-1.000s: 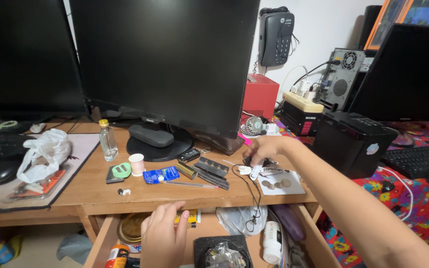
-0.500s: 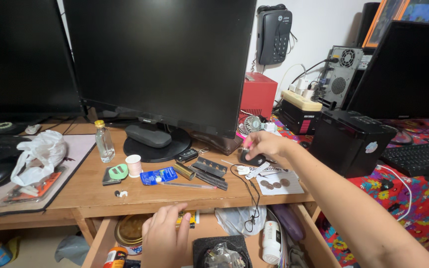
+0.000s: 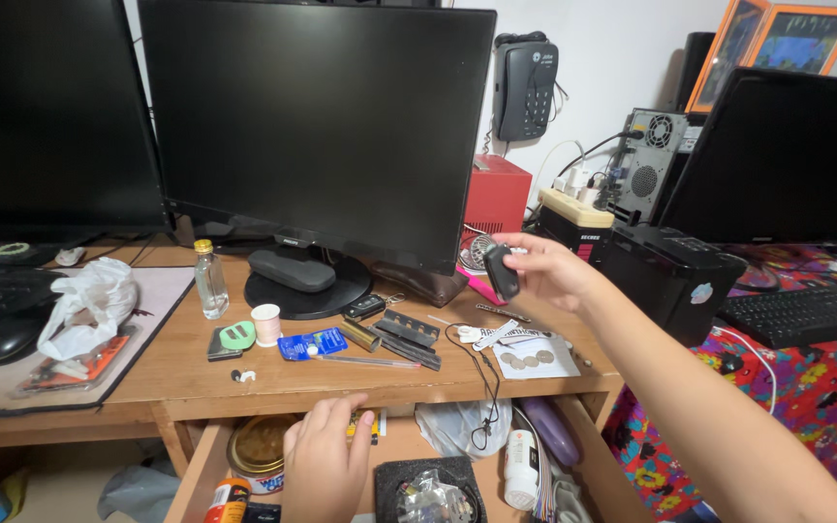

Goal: The person opens a desk drawer and removes items including bottles, tubes, a tin, a remote, keys, and small electronics, placing them on a nearby chair. They sort through the items on the chair, then place them back into the drawer, arranging bottles, tubes, a phone, and other objects inside it.

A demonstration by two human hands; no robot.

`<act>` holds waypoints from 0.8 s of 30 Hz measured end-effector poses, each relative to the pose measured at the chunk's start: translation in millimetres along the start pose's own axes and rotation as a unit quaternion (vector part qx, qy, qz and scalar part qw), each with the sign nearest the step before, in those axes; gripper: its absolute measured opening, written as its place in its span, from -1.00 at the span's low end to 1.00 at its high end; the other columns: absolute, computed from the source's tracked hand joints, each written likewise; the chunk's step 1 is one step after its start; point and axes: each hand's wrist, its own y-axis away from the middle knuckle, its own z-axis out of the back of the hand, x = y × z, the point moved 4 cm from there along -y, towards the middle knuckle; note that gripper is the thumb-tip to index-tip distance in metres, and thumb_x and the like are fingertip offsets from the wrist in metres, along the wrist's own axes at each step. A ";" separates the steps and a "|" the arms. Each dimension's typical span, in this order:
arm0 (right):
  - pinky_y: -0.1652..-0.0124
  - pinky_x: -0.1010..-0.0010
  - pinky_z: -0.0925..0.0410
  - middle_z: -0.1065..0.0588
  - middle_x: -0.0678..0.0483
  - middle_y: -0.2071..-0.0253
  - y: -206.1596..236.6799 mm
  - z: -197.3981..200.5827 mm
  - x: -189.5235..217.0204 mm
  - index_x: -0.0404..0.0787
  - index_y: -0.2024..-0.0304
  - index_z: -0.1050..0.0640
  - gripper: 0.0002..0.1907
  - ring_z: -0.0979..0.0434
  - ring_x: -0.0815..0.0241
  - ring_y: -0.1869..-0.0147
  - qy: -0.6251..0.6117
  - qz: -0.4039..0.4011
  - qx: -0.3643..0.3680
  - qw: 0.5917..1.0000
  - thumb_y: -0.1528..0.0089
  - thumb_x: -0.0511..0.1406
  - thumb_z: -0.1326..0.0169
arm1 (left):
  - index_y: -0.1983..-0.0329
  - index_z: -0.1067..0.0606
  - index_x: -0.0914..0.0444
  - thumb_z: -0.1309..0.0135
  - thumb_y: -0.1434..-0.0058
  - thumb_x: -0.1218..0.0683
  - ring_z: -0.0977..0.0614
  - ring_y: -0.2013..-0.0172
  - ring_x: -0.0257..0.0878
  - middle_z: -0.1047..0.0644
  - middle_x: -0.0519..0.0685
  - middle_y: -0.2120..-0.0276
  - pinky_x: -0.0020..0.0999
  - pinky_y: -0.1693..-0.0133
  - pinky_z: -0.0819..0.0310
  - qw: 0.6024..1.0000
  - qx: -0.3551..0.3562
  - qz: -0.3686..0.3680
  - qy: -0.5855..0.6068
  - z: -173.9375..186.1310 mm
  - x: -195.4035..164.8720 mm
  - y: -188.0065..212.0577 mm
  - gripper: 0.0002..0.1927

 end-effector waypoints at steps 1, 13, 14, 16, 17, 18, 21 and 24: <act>0.02 0.30 -0.46 -0.56 0.06 0.04 8.4 -6.0 0.3 -0.26 -0.28 -0.39 -0.43 -0.59 0.23 0.04 -0.010 0.006 0.021 1.000 -0.21 -0.38 -0.16 | 0.06 -0.58 0.12 -0.10 -0.22 -0.03 -0.64 0.12 -0.11 -0.62 -0.07 0.20 -0.13 0.01 -0.34 1.000 0.004 -0.002 0.013 0.8 -1.7 1.4 -0.73; 0.08 0.45 -0.45 -0.59 0.00 0.12 120.0 -119.6 -68.8 -0.38 -0.37 -0.33 -0.31 -0.61 0.25 0.06 -0.073 -0.129 0.195 0.970 -0.19 -0.47 -0.22 | -0.15 -0.52 0.16 0.10 -0.37 -0.06 -0.62 0.28 -0.36 -0.64 -0.11 0.19 -0.49 0.22 -0.46 0.733 0.306 0.285 0.537 -41.5 -22.8 29.5 -0.62; 0.02 0.40 -0.48 -0.62 -0.05 0.10 126.6 -127.4 -73.9 -0.35 -0.32 -0.33 -0.31 -0.64 0.20 0.04 -0.033 -0.149 0.186 0.971 -0.14 -0.45 -0.22 | -0.15 -0.52 0.18 0.09 -0.37 -0.05 -0.62 0.26 -0.36 -0.63 -0.12 0.17 -0.49 0.21 -0.46 0.711 0.327 0.288 0.552 -40.9 -24.2 30.7 -0.62; 0.00 0.41 -0.46 -0.61 -0.04 0.11 136.3 -141.1 -76.5 -0.36 -0.34 -0.34 -0.30 -0.63 0.21 0.03 -0.018 -0.145 0.190 0.971 -0.15 -0.46 -0.23 | -0.16 -0.52 0.21 0.06 -0.38 -0.03 -0.62 0.24 -0.38 -0.62 -0.11 0.16 -0.49 0.19 -0.46 0.681 0.365 0.281 0.569 -39.1 -27.3 34.1 -0.62; -0.01 0.42 -0.45 -0.61 -0.04 0.12 141.3 -146.3 -78.3 -0.36 -0.35 -0.35 -0.30 -0.62 0.22 0.03 -0.012 -0.145 0.191 0.971 -0.16 -0.46 -0.24 | -0.17 -0.52 0.23 0.04 -0.39 -0.02 -0.61 0.23 -0.38 -0.61 -0.10 0.16 -0.49 0.19 -0.45 0.672 0.383 0.273 0.572 -39.2 -29.2 35.1 -0.63; 0.00 0.41 -0.45 -0.61 -0.04 0.13 144.6 -149.9 -79.9 -0.35 -0.34 -0.35 -0.30 -0.62 0.21 0.04 -0.017 -0.149 0.184 0.971 -0.15 -0.46 -0.24 | -0.18 -0.52 0.24 0.02 -0.40 -0.01 -0.61 0.22 -0.39 -0.61 -0.08 0.16 -0.49 0.19 -0.44 0.663 0.399 0.264 0.575 -39.5 -31.0 36.5 -0.63; 0.01 0.40 -0.44 -0.61 -0.04 0.15 148.9 -153.6 -81.7 -0.31 -0.34 -0.35 -0.29 -0.62 0.21 0.06 -0.018 -0.151 0.171 0.973 -0.13 -0.46 -0.24 | -0.12 -0.52 0.20 -0.03 -0.35 0.04 -0.61 0.22 -0.39 -0.61 -0.13 0.15 -0.49 0.16 -0.47 0.633 0.407 0.304 0.584 -43.0 -29.6 42.0 -0.68; 0.00 0.42 -0.43 -0.60 -0.02 0.15 153.3 -149.2 -83.4 -0.31 -0.35 -0.36 -0.28 -0.61 0.24 0.05 0.006 -0.146 0.167 0.975 -0.14 -0.48 -0.23 | -0.08 -0.52 0.24 -0.09 -0.34 0.10 -0.60 0.23 -0.38 -0.60 -0.11 0.19 -0.50 0.17 -0.48 0.615 0.401 0.316 0.601 -47.7 -27.9 44.4 -0.72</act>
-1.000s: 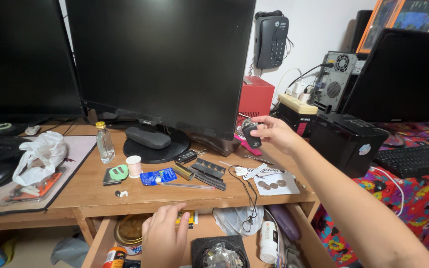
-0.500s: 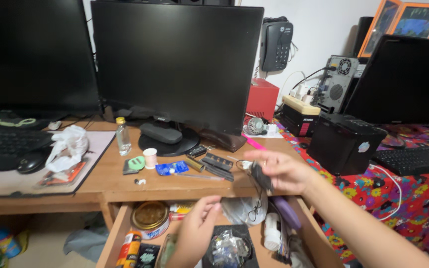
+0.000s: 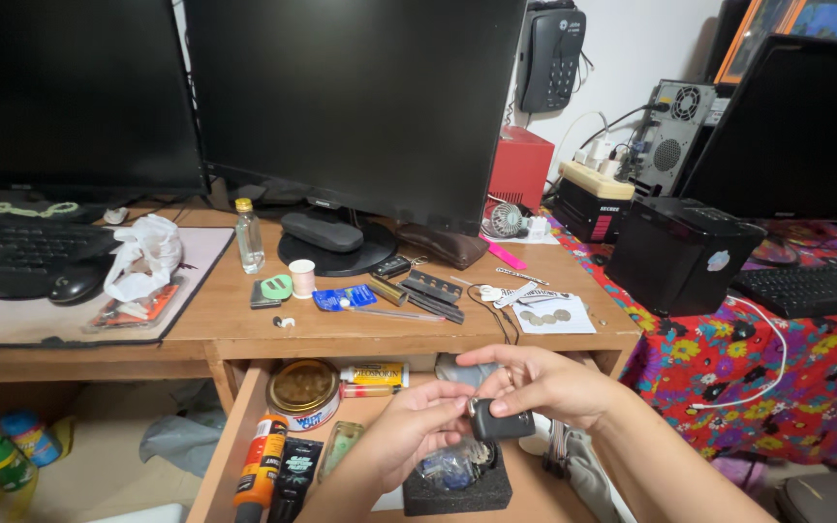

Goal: The person opens a desk drawer and removes items including bottles, tubes, a tin, a remote, keys, and small electronics, placing them on a nearby chair. They sort through the items on the chair, then place them back into the drawer, arranging bottles, tubes, a phone, and other objects inside it.

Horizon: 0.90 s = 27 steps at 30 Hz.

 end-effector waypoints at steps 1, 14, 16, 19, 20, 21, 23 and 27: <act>0.00 0.43 -0.43 -0.61 -0.02 0.15 1.7 2.5 -1.6 -0.31 -0.35 -0.36 -0.29 -0.61 0.24 0.05 0.008 -0.004 -0.007 1.000 -0.13 -0.49 -0.22 | -0.06 -0.53 0.25 -0.10 -0.32 0.10 -0.60 0.24 -0.38 -0.61 -0.11 0.20 -0.50 0.18 -0.48 1.000 -0.009 -0.009 -0.008 2.0 0.0 -1.2 -0.73; 0.21 0.50 -0.38 -0.59 0.12 0.19 -21.2 18.7 -68.2 -0.31 -0.20 -0.49 -0.64 -0.57 0.32 0.13 -0.209 -0.056 -0.036 0.976 -0.40 -0.26 -0.07 | 0.07 -0.53 0.34 -0.19 -0.20 0.22 -0.63 0.23 -0.40 -0.61 -0.08 0.29 -0.51 0.15 -0.52 0.973 -0.079 -0.176 -0.127 17.9 -22.1 -7.2 -0.77; 0.13 0.40 -0.45 -0.57 0.10 0.20 -27.3 3.9 -83.4 -0.25 -0.11 -0.48 -0.69 -0.58 0.28 0.13 -0.223 -0.072 -0.031 0.972 -0.42 -0.20 -0.02 | 0.06 -0.52 0.35 -0.17 -0.19 0.24 -0.64 0.25 -0.39 -0.61 -0.07 0.30 -0.50 0.18 -0.53 0.973 -0.084 -0.174 -0.125 17.3 -27.2 -3.1 -0.76; 0.07 0.37 -0.49 -0.58 0.07 0.13 -34.7 -12.9 -91.2 -0.27 -0.09 -0.47 -0.69 -0.62 0.25 0.08 -0.208 -0.068 -0.051 0.974 -0.35 -0.24 0.00 | 0.05 -0.50 0.33 -0.15 -0.18 0.25 -0.65 0.33 -0.35 -0.61 -0.03 0.35 -0.49 0.27 -0.55 0.970 -0.129 -0.158 -0.134 18.2 -34.1 4.4 -0.74; 0.06 0.39 -0.49 -0.60 0.06 0.09 -35.1 -17.0 -90.9 -0.29 -0.10 -0.46 -0.66 -0.64 0.25 0.06 -0.197 -0.062 -0.063 0.976 -0.31 -0.28 0.00 | 0.05 -0.50 0.33 -0.16 -0.17 0.25 -0.65 0.36 -0.35 -0.61 -0.02 0.36 -0.49 0.30 -0.55 0.964 -0.153 -0.165 -0.142 19.4 -37.5 7.5 -0.73; 0.04 0.42 -0.47 -0.57 0.09 0.06 -35.7 -23.0 -88.2 -0.26 -0.16 -0.45 -0.60 -0.61 0.30 0.03 -0.155 -0.037 -0.046 0.986 -0.26 -0.36 -0.02 | 0.05 -0.50 0.32 -0.17 -0.17 0.25 -0.65 0.38 -0.35 -0.60 0.00 0.38 -0.50 0.33 -0.56 0.958 -0.178 -0.171 -0.148 20.2 -39.8 10.4 -0.73; 0.01 0.50 -0.41 -0.53 0.16 -0.01 -36.2 -36.7 -83.7 -0.20 -0.29 -0.43 -0.38 -0.56 0.38 -0.02 -0.071 0.015 -0.011 0.997 -0.14 -0.52 -0.07 | 0.10 -0.48 0.36 -0.18 -0.15 0.28 -0.64 0.42 -0.33 -0.60 0.03 0.39 -0.48 0.37 -0.56 0.946 -0.215 -0.201 -0.132 20.2 -43.0 13.9 -0.75; -0.08 0.51 -0.42 -0.54 0.17 -0.05 -36.5 -50.5 -80.9 -0.18 -0.30 -0.38 -0.40 -0.55 0.42 -0.09 -0.054 0.034 -0.008 0.998 -0.19 -0.50 -0.11 | 0.19 -0.47 0.43 -0.17 -0.15 0.30 -0.64 0.44 -0.30 -0.61 0.08 0.41 -0.46 0.39 -0.56 0.934 -0.265 -0.211 -0.114 22.3 -42.7 16.4 -0.82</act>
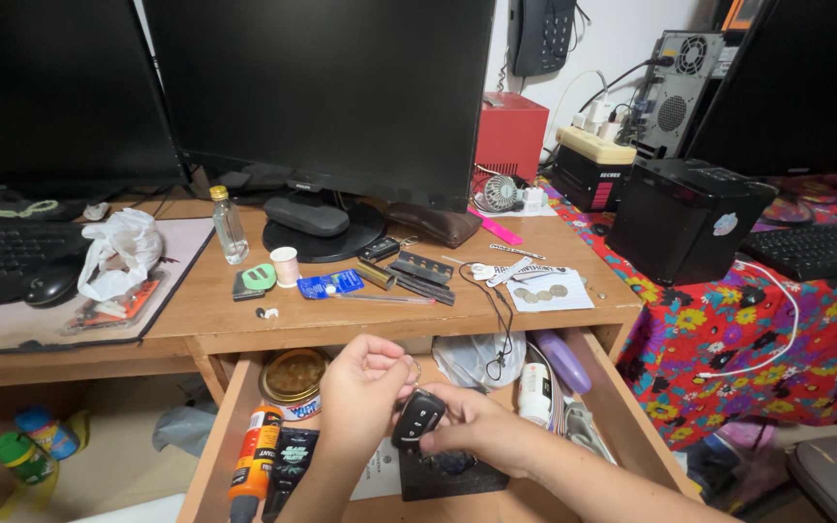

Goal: The person opens a desk drawer and removes items including bottles, tubes, a tin, a remote, keys, and small electronics, placing them on a nearby chair. They sort through the items on the chair, then place them back into the drawer, arranging bottles, tubes, a phone, and other objects inside it.

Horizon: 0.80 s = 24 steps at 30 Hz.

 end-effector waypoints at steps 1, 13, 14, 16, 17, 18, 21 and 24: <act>-0.03 0.49 -0.43 -0.54 0.17 -0.01 0.6 0.1 0.0 -0.16 -0.30 -0.39 -0.41 -0.56 0.40 -0.04 -0.027 -0.012 -0.007 1.000 -0.20 -0.48 -0.11 | 0.20 -0.47 0.42 -0.16 -0.14 0.31 -0.65 0.43 -0.29 -0.61 0.08 0.41 -0.45 0.38 -0.58 1.000 -0.007 -0.001 0.013 1.0 -0.1 -0.4 -0.83; 0.03 0.46 -0.43 -0.59 0.11 0.04 4.0 4.3 6.6 -0.23 -0.25 -0.42 -0.51 -0.59 0.34 0.01 -0.054 -0.040 0.007 0.998 -0.25 -0.43 -0.13 | 0.21 -0.48 0.41 -0.15 -0.15 0.31 -0.70 0.37 -0.25 -0.60 0.06 0.38 -0.41 0.31 -0.66 0.999 -0.044 -0.013 -0.007 13.0 -3.9 -5.1 -0.85; 0.03 0.45 -0.43 -0.58 0.09 0.04 3.8 3.7 7.3 -0.25 -0.26 -0.42 -0.51 -0.59 0.33 0.01 -0.055 -0.034 0.011 0.998 -0.26 -0.44 -0.13 | 0.21 -0.48 0.41 -0.16 -0.15 0.31 -0.70 0.37 -0.25 -0.60 0.07 0.38 -0.41 0.31 -0.66 0.999 -0.044 -0.014 -0.007 13.2 -3.3 -5.7 -0.85; 0.03 0.46 -0.43 -0.59 0.10 0.04 4.0 3.3 8.2 -0.23 -0.25 -0.42 -0.48 -0.60 0.32 0.01 -0.059 -0.039 0.011 0.997 -0.22 -0.46 -0.13 | 0.21 -0.48 0.41 -0.16 -0.15 0.31 -0.70 0.37 -0.25 -0.60 0.07 0.38 -0.41 0.31 -0.66 0.999 -0.045 -0.014 -0.008 14.0 -1.8 -6.5 -0.85; 0.03 0.46 -0.43 -0.59 0.11 0.05 4.2 2.9 8.6 -0.23 -0.25 -0.42 -0.47 -0.60 0.32 0.01 -0.062 -0.041 0.011 0.997 -0.21 -0.47 -0.13 | 0.21 -0.48 0.41 -0.15 -0.15 0.31 -0.70 0.37 -0.25 -0.60 0.07 0.37 -0.41 0.31 -0.66 0.999 -0.045 -0.013 -0.009 14.6 -1.0 -6.9 -0.85; 0.03 0.46 -0.43 -0.59 0.11 0.05 4.5 2.1 9.7 -0.24 -0.25 -0.42 -0.45 -0.60 0.32 0.01 -0.061 -0.036 0.016 0.997 -0.20 -0.49 -0.13 | 0.21 -0.48 0.40 -0.15 -0.15 0.32 -0.70 0.37 -0.25 -0.60 0.07 0.37 -0.41 0.31 -0.66 0.999 -0.046 -0.012 -0.009 15.2 -0.1 -7.3 -0.85; 0.03 0.48 -0.43 -0.58 0.14 0.05 5.6 -0.1 11.2 -0.22 -0.26 -0.40 -0.40 -0.59 0.35 0.01 -0.061 -0.025 0.017 0.998 -0.15 -0.52 -0.15 | 0.20 -0.48 0.41 -0.14 -0.15 0.32 -0.70 0.37 -0.23 -0.60 0.08 0.37 -0.41 0.31 -0.66 0.999 -0.041 -0.014 0.012 16.6 2.6 -7.5 -0.85; 0.08 0.49 -0.42 -0.58 0.16 0.07 6.2 2.1 9.5 -0.18 -0.25 -0.40 -0.37 -0.57 0.37 0.06 -0.041 -0.044 -0.027 0.998 -0.12 -0.48 -0.21 | 0.18 -0.47 0.37 -0.12 -0.16 0.31 -0.70 0.38 -0.25 -0.61 0.05 0.37 -0.43 0.33 -0.61 0.999 -0.042 -0.001 0.008 18.0 6.7 -6.9 -0.83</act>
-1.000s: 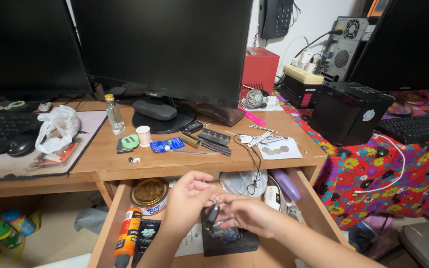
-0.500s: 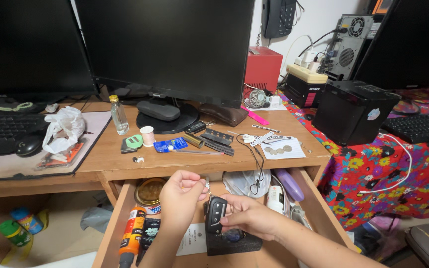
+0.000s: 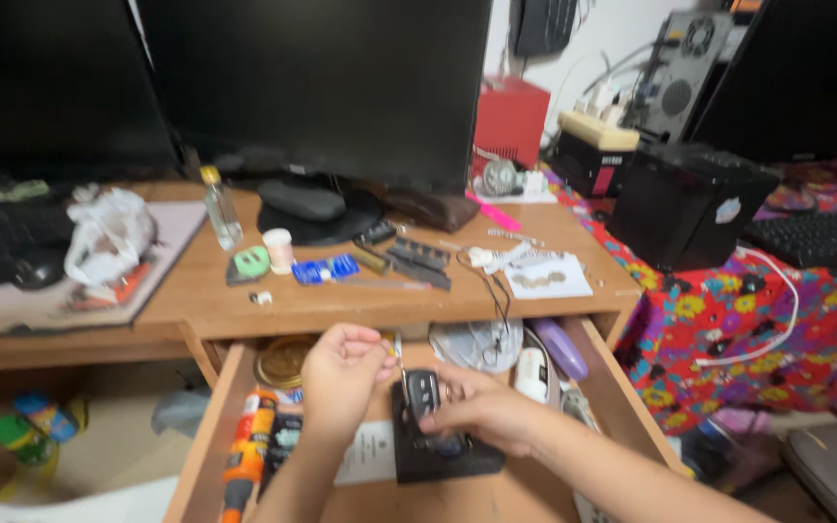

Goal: The person opens a desk drawer and removes items including bottles, tubes, a tin, a remote, keys, and small electronics, placing them on a nearby chair. They sort through the items on the chair, then place them back into the drawer, arranging bottles, tubes, a phone, and other objects inside it.

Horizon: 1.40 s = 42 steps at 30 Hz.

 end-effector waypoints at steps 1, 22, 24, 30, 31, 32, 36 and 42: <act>0.11 0.47 -0.41 -0.58 0.13 0.10 -0.7 2.7 -0.2 -0.22 -0.22 -0.42 -0.41 -0.57 0.34 0.07 0.024 -0.016 -0.027 0.999 -0.13 -0.45 -0.24 | 0.18 -0.47 0.37 -0.11 -0.15 0.30 -0.69 0.39 -0.26 -0.61 0.04 0.39 -0.43 0.33 -0.62 1.000 0.003 0.019 -0.007 -0.3 3.2 2.2 -0.83; 0.16 0.35 -0.48 -0.57 0.05 0.26 46.4 7.0 -8.3 -0.11 0.04 -0.51 -0.52 -0.65 0.17 0.17 0.497 -0.149 -0.051 0.853 0.01 -0.32 -0.33 | 0.21 -0.57 0.21 -0.20 -0.05 0.08 -0.67 0.38 -0.24 -0.65 -0.04 0.45 -0.32 0.33 -0.55 0.835 0.308 0.232 -0.393 5.0 8.1 68.9 -0.77; 0.15 0.34 -0.48 -0.56 0.04 0.23 53.5 18.3 -12.8 -0.14 0.05 -0.51 -0.53 -0.64 0.16 0.14 0.497 -0.118 -0.035 0.859 -0.01 -0.33 -0.35 | 0.21 -0.57 0.20 -0.22 -0.10 0.00 -0.70 0.38 -0.25 -0.65 -0.07 0.45 -0.36 0.31 -0.56 0.823 0.279 0.247 -0.428 11.6 17.5 73.3 -0.76; 0.06 0.32 -0.43 -0.52 0.02 0.12 109.6 70.0 -16.1 -0.18 -0.03 -0.46 -0.50 -0.58 0.11 0.02 0.506 -0.137 0.026 0.851 -0.07 -0.35 -0.33 | 0.10 -0.53 0.09 -0.17 -0.12 -0.01 -0.71 0.36 -0.30 -0.65 -0.12 0.42 -0.36 0.28 -0.59 0.782 0.362 0.243 -0.446 2.3 56.6 81.4 -0.73; 0.05 0.33 -0.42 -0.54 0.03 0.12 117.6 77.4 -18.5 -0.17 -0.05 -0.47 -0.49 -0.61 0.11 0.00 0.512 -0.163 0.043 0.842 -0.08 -0.33 -0.33 | 0.11 -0.54 0.08 -0.18 -0.12 -0.03 -0.72 0.35 -0.30 -0.65 -0.13 0.42 -0.35 0.27 -0.59 0.778 0.374 0.243 -0.444 1.1 62.1 82.1 -0.72; 0.03 0.33 -0.42 -0.55 0.04 0.12 125.2 83.3 -21.7 -0.15 -0.08 -0.47 -0.48 -0.64 0.11 -0.01 0.516 -0.189 0.060 0.833 -0.09 -0.31 -0.34 | 0.11 -0.55 0.07 -0.20 -0.12 -0.04 -0.72 0.35 -0.31 -0.65 -0.14 0.42 -0.34 0.27 -0.59 0.773 0.386 0.243 -0.441 0.4 67.5 83.9 -0.72; -0.03 0.26 -0.36 -0.51 0.00 -0.03 145.4 87.6 -25.5 -0.20 -0.13 -0.42 -0.46 -0.55 0.00 -0.12 0.540 -0.130 0.091 0.827 -0.14 -0.36 -0.33 | 0.17 -0.57 0.11 -0.19 -0.16 -0.04 -0.72 0.31 -0.22 -0.64 -0.09 0.40 -0.26 0.24 -0.59 0.777 0.444 0.175 -0.411 -24.9 91.8 100.8 -0.77; -0.05 0.31 -0.38 -0.50 0.09 0.00 162.9 95.1 -34.6 -0.06 0.01 -0.46 -0.50 -0.57 0.09 -0.13 0.556 -0.249 0.078 0.789 -0.04 -0.35 -0.34 | 0.22 -0.56 0.25 -0.18 -0.26 0.03 -0.65 0.16 0.09 -0.60 0.12 0.28 0.01 0.15 -0.53 0.710 0.556 -0.098 -0.421 -83.6 121.6 127.3 -0.81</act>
